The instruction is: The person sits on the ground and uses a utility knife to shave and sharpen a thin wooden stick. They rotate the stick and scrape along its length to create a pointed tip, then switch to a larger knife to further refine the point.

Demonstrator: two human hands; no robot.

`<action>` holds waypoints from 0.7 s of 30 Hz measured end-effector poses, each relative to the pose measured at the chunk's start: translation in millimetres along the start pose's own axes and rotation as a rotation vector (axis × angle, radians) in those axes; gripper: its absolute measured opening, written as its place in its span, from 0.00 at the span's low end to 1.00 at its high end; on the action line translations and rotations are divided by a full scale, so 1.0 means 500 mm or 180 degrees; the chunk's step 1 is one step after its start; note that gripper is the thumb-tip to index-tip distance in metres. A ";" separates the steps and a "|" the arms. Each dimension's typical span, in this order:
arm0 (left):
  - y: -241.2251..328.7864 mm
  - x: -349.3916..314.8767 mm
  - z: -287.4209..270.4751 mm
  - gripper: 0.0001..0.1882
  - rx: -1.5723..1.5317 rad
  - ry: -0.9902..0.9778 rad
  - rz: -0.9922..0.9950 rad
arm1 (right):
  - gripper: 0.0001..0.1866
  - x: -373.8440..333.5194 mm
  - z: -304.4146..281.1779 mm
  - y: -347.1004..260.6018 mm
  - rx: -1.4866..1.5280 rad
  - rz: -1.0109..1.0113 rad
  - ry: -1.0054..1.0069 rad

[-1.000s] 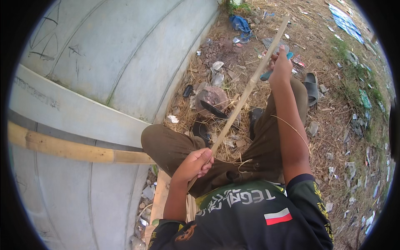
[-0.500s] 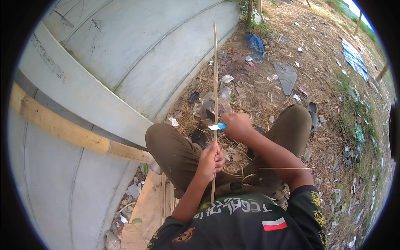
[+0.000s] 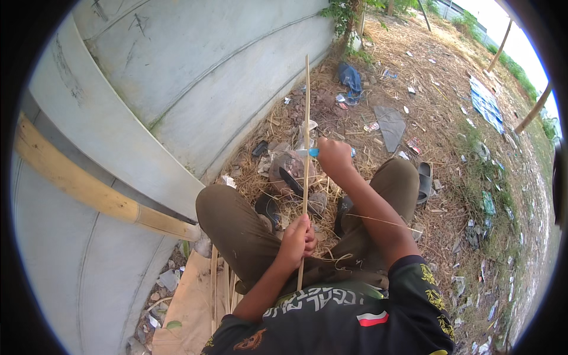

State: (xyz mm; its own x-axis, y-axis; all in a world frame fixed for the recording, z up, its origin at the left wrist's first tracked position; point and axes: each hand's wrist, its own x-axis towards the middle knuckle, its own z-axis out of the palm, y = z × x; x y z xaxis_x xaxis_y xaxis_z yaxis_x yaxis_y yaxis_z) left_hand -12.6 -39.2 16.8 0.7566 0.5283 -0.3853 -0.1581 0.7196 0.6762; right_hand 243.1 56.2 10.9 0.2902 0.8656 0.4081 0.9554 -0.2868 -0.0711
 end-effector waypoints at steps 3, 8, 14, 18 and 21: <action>0.002 0.001 0.002 0.17 0.0098 -0.0089 0.0085 | 0.02 0.021 -0.031 -0.001 -0.0004 0.0140 0.0092; 0.001 0.007 0.017 0.17 0.0040 -0.0306 0.0143 | 0.02 0.041 -0.031 0.024 0.0297 0.0359 0.0569; 0.002 -0.012 0.000 0.17 -0.0002 -0.0250 0.0131 | 0.04 0.009 -0.035 -0.025 0.0601 0.0473 -0.0260; 0.001 -0.015 -0.013 0.17 -0.0159 -0.0317 0.0074 | 0.09 -0.010 0.000 -0.005 0.1465 0.0568 -0.0951; 0.006 -0.021 -0.016 0.17 -0.0170 -0.0275 0.0043 | 0.08 -0.027 -0.057 -0.045 0.0825 0.0549 -0.0304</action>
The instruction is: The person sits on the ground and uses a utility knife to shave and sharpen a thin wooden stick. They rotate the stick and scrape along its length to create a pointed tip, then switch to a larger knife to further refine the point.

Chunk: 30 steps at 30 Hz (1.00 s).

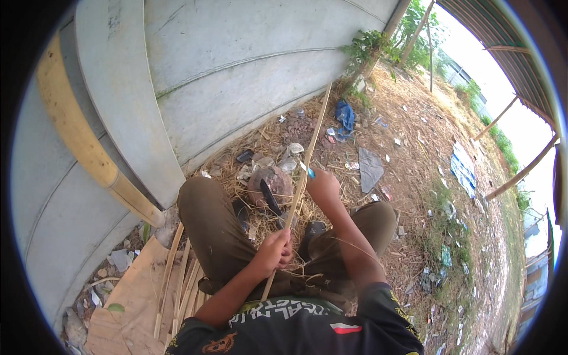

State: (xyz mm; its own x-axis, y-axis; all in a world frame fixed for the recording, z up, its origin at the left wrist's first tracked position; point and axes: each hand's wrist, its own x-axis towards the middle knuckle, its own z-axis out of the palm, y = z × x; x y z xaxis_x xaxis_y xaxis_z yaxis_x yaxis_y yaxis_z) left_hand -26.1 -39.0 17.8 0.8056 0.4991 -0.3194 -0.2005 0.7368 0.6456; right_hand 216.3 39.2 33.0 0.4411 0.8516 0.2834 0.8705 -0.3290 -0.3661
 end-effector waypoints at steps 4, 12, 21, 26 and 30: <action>0.003 0.002 -0.003 0.17 0.0035 0.0067 0.0047 | 0.06 -0.040 -0.035 -0.002 -0.0480 -0.0939 -0.0204; -0.007 0.011 0.031 0.18 0.0230 -0.0124 0.0049 | 0.06 0.084 -0.013 0.061 -0.0847 -0.0296 0.0521; -0.007 0.011 0.000 0.18 0.0324 0.0223 -0.0104 | 0.09 0.024 0.085 0.094 0.1117 -0.0560 -0.0742; 0.044 0.014 -0.015 0.18 0.0350 0.0543 0.0197 | 0.11 -0.029 0.079 0.055 0.0319 -0.0562 -0.0982; 0.156 0.038 -0.002 0.17 0.0260 0.0737 0.0475 | 0.12 -0.056 0.206 0.145 -0.0384 -0.0478 -0.2133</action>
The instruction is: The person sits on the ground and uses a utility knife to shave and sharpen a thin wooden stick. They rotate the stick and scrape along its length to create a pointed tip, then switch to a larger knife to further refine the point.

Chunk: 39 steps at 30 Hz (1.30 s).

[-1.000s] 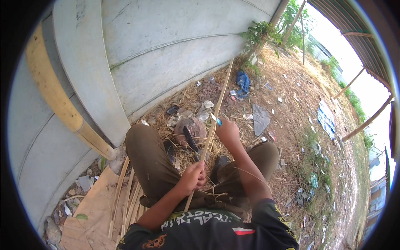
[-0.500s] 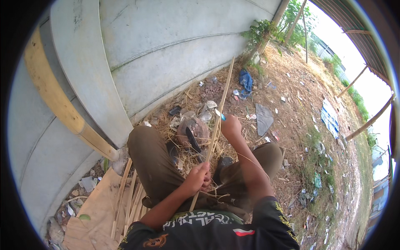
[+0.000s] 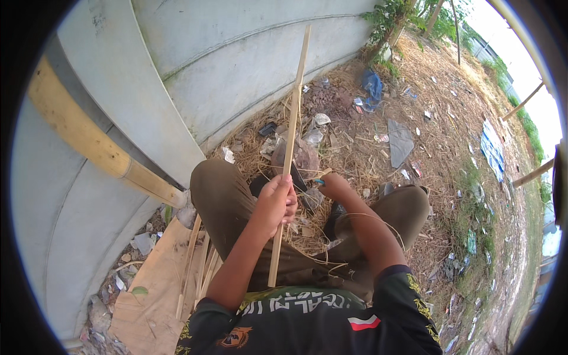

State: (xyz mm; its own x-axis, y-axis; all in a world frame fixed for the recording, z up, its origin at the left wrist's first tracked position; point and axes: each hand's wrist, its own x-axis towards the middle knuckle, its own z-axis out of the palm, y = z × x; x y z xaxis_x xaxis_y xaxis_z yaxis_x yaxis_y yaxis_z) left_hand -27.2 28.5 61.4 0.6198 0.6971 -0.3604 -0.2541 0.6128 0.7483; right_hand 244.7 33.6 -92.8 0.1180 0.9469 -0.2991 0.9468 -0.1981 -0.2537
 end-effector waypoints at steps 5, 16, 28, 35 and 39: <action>0.062 0.041 -0.051 0.16 -0.0139 0.0044 0.0221 | 0.28 0.046 0.134 0.052 -0.0413 -0.0013 -0.0603; 0.048 0.025 -0.041 0.17 -0.0333 0.0196 0.0074 | 0.27 0.129 0.380 -0.055 0.1054 0.2169 0.0355; 0.038 0.032 -0.040 0.16 -0.0268 -0.0126 0.0292 | 0.20 0.134 -0.084 0.120 -0.0163 0.0617 -0.0073; 0.021 0.038 -0.042 0.10 -0.1279 -0.0359 -0.0002 | 0.14 -0.020 -0.347 -0.055 0.1022 -0.0536 0.1905; 0.009 0.052 -0.031 0.10 -0.1496 -0.0507 -0.0044 | 0.10 -0.108 -0.288 -0.165 0.0597 -0.1383 0.2500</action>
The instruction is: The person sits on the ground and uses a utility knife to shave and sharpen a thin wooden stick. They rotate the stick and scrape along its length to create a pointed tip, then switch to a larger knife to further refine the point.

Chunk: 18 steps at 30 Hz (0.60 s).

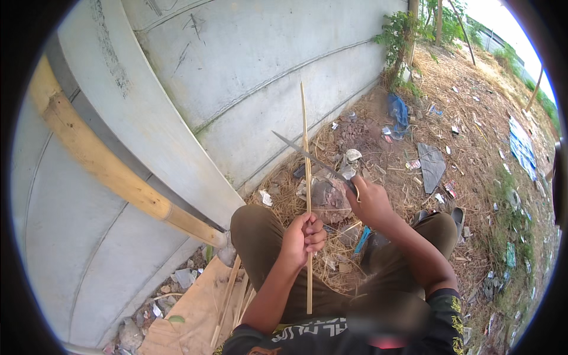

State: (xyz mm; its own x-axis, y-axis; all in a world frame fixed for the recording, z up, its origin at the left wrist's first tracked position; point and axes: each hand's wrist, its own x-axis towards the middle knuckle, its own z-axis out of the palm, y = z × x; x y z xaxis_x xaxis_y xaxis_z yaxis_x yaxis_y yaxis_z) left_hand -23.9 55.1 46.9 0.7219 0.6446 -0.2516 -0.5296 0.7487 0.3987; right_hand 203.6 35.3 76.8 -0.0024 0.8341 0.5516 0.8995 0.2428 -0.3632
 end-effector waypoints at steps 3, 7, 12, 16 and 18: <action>-0.024 0.001 0.010 0.09 -0.0045 -0.0066 -0.0099 | 0.11 -0.031 0.055 0.003 -0.0356 -0.0520 -0.0163; -0.043 -0.006 0.019 0.09 -0.0016 -0.0129 -0.0249 | 0.12 -0.048 0.096 0.024 -0.0673 -0.0579 0.0007; -0.041 -0.016 0.009 0.10 -0.0027 -0.0041 -0.0306 | 0.16 -0.046 0.092 0.020 -0.0510 -0.0824 -0.0028; -0.044 -0.044 0.025 0.11 0.0124 -0.0109 -0.0580 | 0.16 0.007 0.079 0.107 -0.0874 -0.0333 -0.0068; -0.065 -0.056 0.015 0.12 0.0195 -0.0138 -0.0866 | 0.14 0.016 0.064 0.174 -0.1242 0.0464 -0.0352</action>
State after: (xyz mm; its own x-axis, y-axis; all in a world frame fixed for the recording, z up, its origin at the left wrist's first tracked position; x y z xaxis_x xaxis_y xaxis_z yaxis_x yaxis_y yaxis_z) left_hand -23.5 11.3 47.5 0.8529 0.4131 -0.3193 -0.2869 0.8817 0.3746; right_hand 268.0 78.9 25.7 0.1092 0.8990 0.4241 0.9917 -0.0694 -0.1084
